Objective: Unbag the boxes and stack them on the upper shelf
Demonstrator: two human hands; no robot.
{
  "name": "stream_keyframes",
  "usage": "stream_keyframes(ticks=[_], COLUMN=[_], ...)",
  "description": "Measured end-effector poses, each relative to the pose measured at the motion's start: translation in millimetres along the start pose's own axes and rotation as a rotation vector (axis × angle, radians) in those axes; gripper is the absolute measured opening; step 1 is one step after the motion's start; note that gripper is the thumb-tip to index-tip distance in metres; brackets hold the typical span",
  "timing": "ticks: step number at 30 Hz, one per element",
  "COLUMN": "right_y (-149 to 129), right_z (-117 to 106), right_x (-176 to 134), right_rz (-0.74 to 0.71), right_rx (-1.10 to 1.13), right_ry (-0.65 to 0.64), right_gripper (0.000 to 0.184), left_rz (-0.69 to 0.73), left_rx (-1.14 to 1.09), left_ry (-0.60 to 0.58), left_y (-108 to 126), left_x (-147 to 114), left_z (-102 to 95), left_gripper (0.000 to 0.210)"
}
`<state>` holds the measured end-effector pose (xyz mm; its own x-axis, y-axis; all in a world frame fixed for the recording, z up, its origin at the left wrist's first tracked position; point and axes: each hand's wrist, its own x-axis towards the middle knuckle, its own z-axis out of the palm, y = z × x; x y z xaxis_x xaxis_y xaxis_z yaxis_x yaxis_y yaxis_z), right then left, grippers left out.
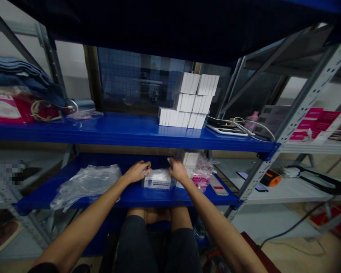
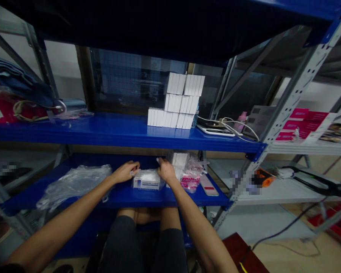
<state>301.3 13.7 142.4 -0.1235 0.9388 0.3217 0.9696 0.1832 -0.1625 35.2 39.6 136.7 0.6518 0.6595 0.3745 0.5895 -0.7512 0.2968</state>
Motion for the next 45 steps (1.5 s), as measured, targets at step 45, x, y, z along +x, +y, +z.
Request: stream_keyframes(ticks=[45], right_y=[10], right_z=[39], right_x=[-32], right_rz=[0.139], right_rx=[0.169], right_ry=[-0.351], right_gripper=[0.067], left_rz=[-0.204], left_rx=[-0.276], left_ry=[-0.237], left_y=[-62], left_x=[8], left_z=[49.9], left_gripper=[0.078])
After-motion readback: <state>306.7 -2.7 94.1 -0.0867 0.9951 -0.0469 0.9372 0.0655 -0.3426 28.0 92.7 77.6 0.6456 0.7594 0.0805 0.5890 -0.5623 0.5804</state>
